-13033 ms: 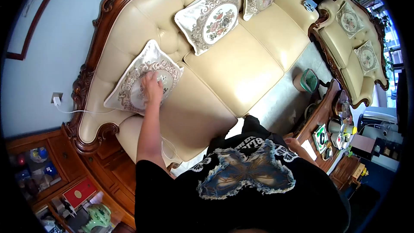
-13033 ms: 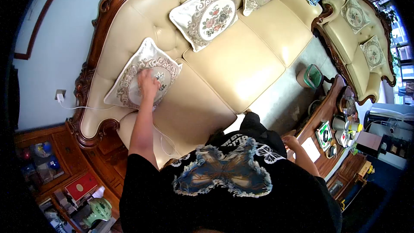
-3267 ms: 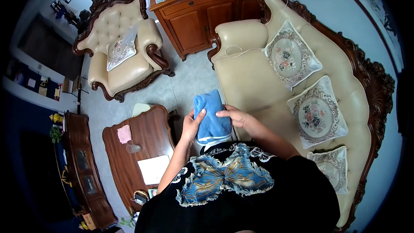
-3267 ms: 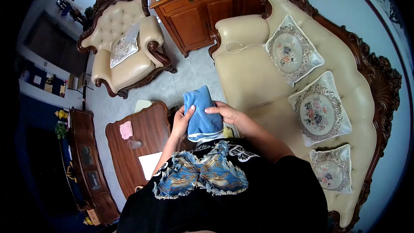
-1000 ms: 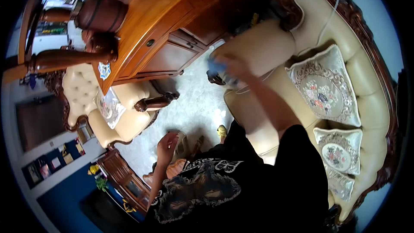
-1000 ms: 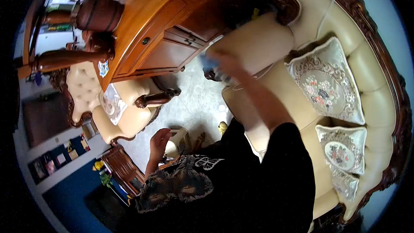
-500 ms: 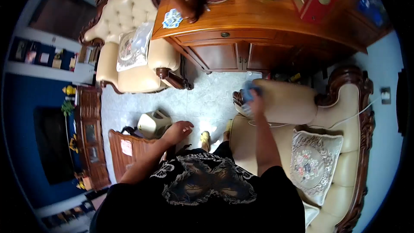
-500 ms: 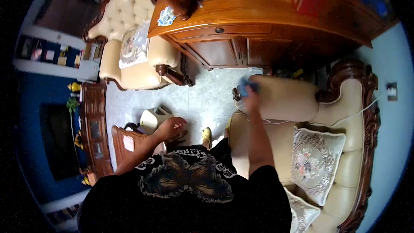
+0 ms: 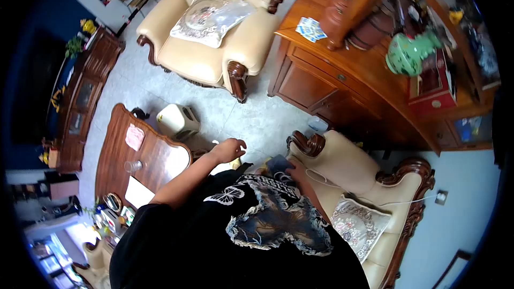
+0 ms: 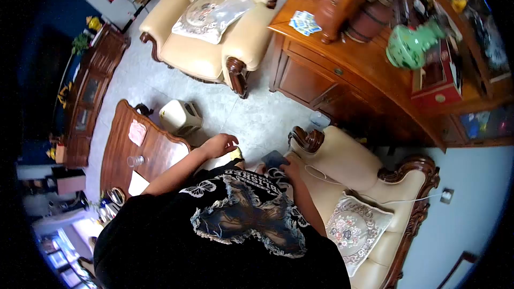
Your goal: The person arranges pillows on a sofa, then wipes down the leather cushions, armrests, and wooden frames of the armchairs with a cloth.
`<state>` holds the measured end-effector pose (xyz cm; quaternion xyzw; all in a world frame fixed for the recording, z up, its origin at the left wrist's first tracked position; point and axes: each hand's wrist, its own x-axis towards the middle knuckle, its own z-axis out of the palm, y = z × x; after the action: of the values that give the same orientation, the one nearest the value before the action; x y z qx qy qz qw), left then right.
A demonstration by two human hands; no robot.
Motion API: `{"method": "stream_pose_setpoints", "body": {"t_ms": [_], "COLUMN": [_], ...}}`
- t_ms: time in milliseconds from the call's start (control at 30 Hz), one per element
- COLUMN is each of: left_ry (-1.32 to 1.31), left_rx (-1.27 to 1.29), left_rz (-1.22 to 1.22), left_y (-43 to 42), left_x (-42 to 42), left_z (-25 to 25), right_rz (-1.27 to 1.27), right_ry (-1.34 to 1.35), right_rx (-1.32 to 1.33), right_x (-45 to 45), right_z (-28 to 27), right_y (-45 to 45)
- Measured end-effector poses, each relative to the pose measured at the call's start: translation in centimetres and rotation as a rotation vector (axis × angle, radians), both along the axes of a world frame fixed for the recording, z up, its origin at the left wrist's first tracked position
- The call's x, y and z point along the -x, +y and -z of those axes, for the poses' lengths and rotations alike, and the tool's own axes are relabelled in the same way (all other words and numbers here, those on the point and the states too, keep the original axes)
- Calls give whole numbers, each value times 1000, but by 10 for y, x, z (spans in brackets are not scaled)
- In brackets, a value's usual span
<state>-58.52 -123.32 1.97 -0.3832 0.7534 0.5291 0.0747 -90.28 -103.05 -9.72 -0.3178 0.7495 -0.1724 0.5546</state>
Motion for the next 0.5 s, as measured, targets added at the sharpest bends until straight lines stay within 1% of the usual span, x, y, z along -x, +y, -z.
{"method": "stream_pose_setpoints", "body": {"t_ms": [33, 100, 133, 167, 200, 233, 267, 300, 333, 367, 400, 433, 467, 500], "left_ry": [29, 79, 105, 130, 141, 151, 184, 219, 229, 239, 243, 247, 315, 362], "left_rx": [-6, 10, -20, -49, -121, -116, -233, -351, -346, -349, -383, -416, -531, -686], "left_rz": [-30, -92, -125, -157, -223, -242, -313, -382, -388, -398, -363, -327, -382, -438], "left_y": [0, 5, 6, 5, 4, 1, 0, -1, 3, 1, -4, -7, -1, -2], "left_x": [-6, -20, -31, -41, -48, -56, -64, -76, -98, -123, -144, -149, -138, -130], "left_z": [0, 12, 18, 22, 20, 25, 32, 38, 53, 46, 29, 20, 30, 14], "right_rz": [-28, 218, 181, 156, 252, 351, 318, 297, 321, 344, 333, 319, 300, 284], "right_ry": [14, 83, 78, 90, -55, -205, -161, -155, -290, -426, -418, -515, -618, -617], "right_rx": [-5, -74, -81, -80, -27, 31, 90, 93, 133, 172, 168, 186, 193, 180], "right_x": [3, 2, -8, -18, -24, -30, -43, -58, -92, -132, -165, -185, -190, -194], "right_z": [-3, -11, -37, -44, -48, -48, -43, -41, -56, -72, -85, -97, -107, -116], "right_y": [-4, -18, -38, -55, -69, -84, -103, -118, -134, -150, -165, -180, -190, -197]}}
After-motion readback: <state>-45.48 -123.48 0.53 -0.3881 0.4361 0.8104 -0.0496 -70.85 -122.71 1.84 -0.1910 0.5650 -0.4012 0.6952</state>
